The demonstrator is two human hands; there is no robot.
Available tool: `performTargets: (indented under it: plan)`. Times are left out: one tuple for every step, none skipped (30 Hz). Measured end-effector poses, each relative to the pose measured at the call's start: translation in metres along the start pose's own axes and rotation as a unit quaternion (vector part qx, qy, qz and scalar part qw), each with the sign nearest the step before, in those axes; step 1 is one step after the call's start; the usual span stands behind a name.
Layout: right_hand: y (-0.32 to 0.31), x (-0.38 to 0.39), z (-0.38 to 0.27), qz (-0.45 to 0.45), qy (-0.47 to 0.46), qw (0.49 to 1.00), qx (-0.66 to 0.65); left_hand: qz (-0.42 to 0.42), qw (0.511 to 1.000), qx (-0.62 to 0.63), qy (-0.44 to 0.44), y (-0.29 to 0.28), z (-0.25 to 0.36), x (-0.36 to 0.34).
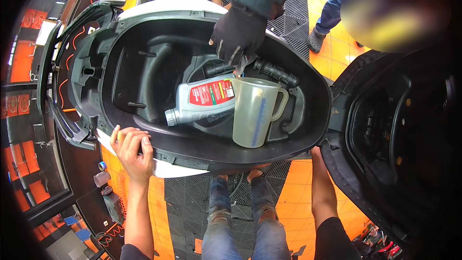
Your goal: The person works on a white scooter in a workshop, using a screwdriver to remove fasteners from the seat area. They lift the seat to reveal the internal storage compartment containing a bottle of oil and a plastic jug. The person then removes the seat completely and places it on the floor, exposing the scooter's internal wiring and battery.
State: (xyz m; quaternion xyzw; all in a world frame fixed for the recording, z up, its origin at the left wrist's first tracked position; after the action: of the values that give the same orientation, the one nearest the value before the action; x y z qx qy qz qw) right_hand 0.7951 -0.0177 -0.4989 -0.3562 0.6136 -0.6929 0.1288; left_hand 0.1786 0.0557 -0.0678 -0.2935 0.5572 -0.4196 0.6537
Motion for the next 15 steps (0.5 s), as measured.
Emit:
performTargets:
  plan:
    - [-0.007,0.008,-0.003,0.029,-0.017,0.999,-0.025,-0.001,1.0,0.005,0.0,0.0,-0.001,0.002]
    - [-0.014,0.021,-0.01,0.063,-0.046,0.995,-0.055,-0.001,1.0,0.004,0.0,-0.001,-0.003,0.002]
    - [-0.026,0.04,-0.015,0.112,-0.086,0.985,-0.097,-0.001,1.0,0.004,0.0,-0.002,-0.004,0.002]
    - [-0.04,0.068,-0.022,0.162,-0.161,0.963,-0.143,0.001,1.0,0.002,-0.003,-0.003,-0.008,0.006]
    - [-0.052,0.104,-0.026,0.192,-0.233,0.934,-0.193,-0.003,1.0,-0.003,-0.001,-0.003,-0.008,0.005]
    - [-0.061,0.14,-0.032,0.189,-0.296,0.907,-0.232,-0.002,1.0,0.002,-0.005,-0.003,-0.007,0.005]
    - [-0.057,0.172,-0.029,0.093,-0.304,0.908,-0.274,0.001,1.0,0.01,-0.009,-0.003,-0.006,0.004]
    - [-0.055,0.209,-0.028,0.04,-0.316,0.913,-0.255,0.0,1.0,0.013,-0.009,-0.003,-0.005,0.002]
    - [-0.069,0.25,-0.041,0.052,-0.376,0.895,-0.235,-0.001,1.0,0.015,-0.009,-0.003,-0.004,0.001]
    - [-0.098,0.286,-0.07,0.033,-0.445,0.856,-0.262,0.0,1.0,0.014,-0.012,-0.004,-0.006,0.004]
    - [-0.134,0.316,-0.099,0.015,-0.51,0.812,-0.285,0.0,1.0,0.016,-0.014,-0.005,-0.008,0.004]
    - [-0.169,0.333,-0.12,0.032,-0.513,0.794,-0.323,0.001,1.0,0.016,-0.002,-0.004,-0.007,0.002]
    - [-0.2,0.345,-0.144,0.047,-0.518,0.774,-0.36,0.003,1.0,0.02,0.0,-0.005,-0.007,0.001]
    - [-0.225,0.347,-0.166,0.06,-0.523,0.752,-0.395,0.006,1.0,0.023,0.001,-0.006,-0.007,-0.001]
    - [-0.245,0.337,-0.182,0.099,-0.508,0.744,-0.422,0.007,1.0,0.023,-0.003,-0.008,-0.009,0.002]
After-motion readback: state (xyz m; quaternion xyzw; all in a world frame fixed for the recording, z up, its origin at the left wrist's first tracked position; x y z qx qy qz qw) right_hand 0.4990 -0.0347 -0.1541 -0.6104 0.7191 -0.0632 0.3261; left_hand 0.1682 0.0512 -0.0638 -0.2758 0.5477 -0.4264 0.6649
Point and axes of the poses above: each hand's wrist, its own x-axis away from the middle knuckle, its own y-axis out of the palm, z = x × y, the point moved 7 cm from there along -x, towards the middle knuckle, and after that the axes turned 10 degrees about z, right-handed, at the moved point
